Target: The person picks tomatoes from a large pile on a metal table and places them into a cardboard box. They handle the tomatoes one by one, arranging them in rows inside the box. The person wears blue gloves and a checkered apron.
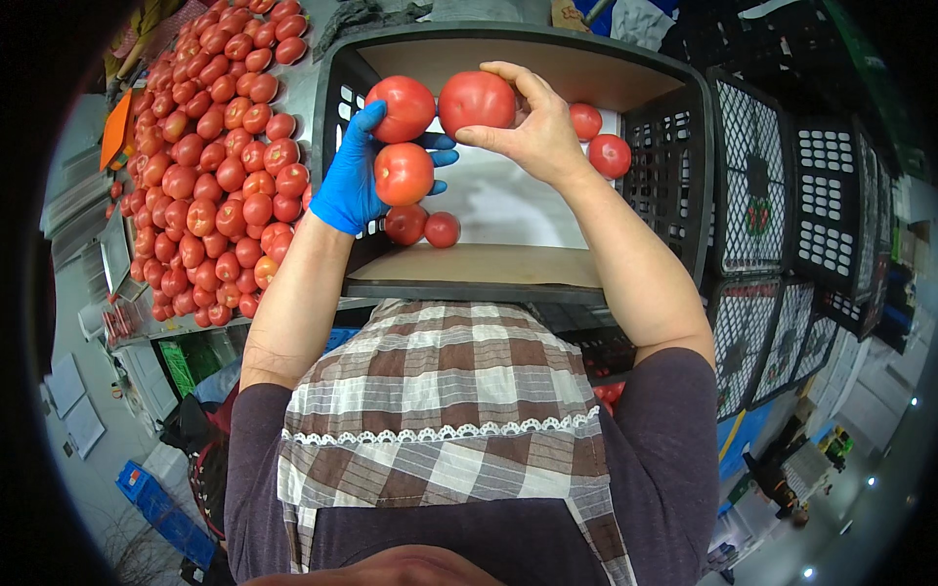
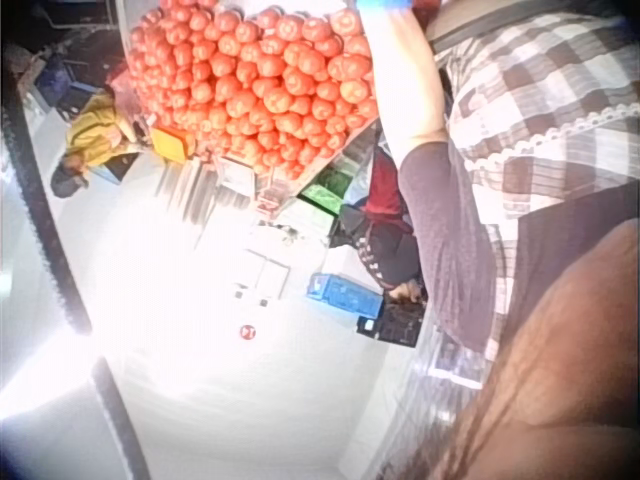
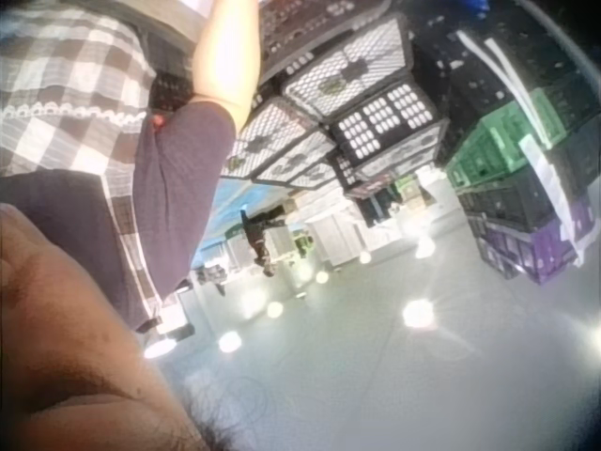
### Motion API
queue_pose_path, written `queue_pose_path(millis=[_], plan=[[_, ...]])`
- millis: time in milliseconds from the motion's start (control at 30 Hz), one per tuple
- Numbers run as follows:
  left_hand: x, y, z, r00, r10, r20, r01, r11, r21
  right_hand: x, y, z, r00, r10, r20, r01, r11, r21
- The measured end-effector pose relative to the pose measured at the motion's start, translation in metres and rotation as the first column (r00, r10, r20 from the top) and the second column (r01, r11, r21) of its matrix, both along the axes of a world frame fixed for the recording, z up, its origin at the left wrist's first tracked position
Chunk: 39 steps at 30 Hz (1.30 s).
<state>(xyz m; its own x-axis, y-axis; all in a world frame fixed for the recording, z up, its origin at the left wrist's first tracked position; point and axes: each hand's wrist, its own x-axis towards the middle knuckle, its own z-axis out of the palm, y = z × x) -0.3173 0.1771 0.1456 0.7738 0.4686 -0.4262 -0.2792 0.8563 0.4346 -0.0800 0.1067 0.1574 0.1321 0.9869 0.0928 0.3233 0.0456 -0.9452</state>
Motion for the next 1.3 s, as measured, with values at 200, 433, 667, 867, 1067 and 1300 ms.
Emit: queue_pose_path(millis=[200,433,667,867,1067,1300], plan=[[0.002,-0.001,0.004,0.998,-0.001,-0.062,0.004,0.998,0.055,0.0,0.001,0.001,0.994,0.0,-0.114,-0.005,0.999,-0.046],[0.002,-0.005,0.008,0.995,-0.003,-0.102,0.012,0.996,0.089,0.001,0.0,0.0,0.989,0.146,0.031,-0.147,0.989,0.022],[0.005,-0.003,0.0,0.958,0.235,-0.163,-0.187,0.947,0.262,0.007,-0.001,-0.045,0.939,0.156,0.308,-0.06,0.952,-0.301],[-0.01,0.014,0.002,0.83,0.558,-0.018,-0.553,0.827,0.102,0.013,-0.004,-0.098,0.439,0.428,0.79,-0.294,0.899,-0.324],[-0.01,0.016,0.009,0.831,0.546,0.105,-0.547,0.837,-0.022,-0.03,0.017,-0.121,0.421,0.441,0.793,-0.548,0.82,-0.166],[-0.004,0.015,0.009,0.833,0.545,0.095,-0.55,0.834,0.038,-0.096,0.038,-0.145,0.419,0.686,0.595,-0.497,0.722,-0.482]])
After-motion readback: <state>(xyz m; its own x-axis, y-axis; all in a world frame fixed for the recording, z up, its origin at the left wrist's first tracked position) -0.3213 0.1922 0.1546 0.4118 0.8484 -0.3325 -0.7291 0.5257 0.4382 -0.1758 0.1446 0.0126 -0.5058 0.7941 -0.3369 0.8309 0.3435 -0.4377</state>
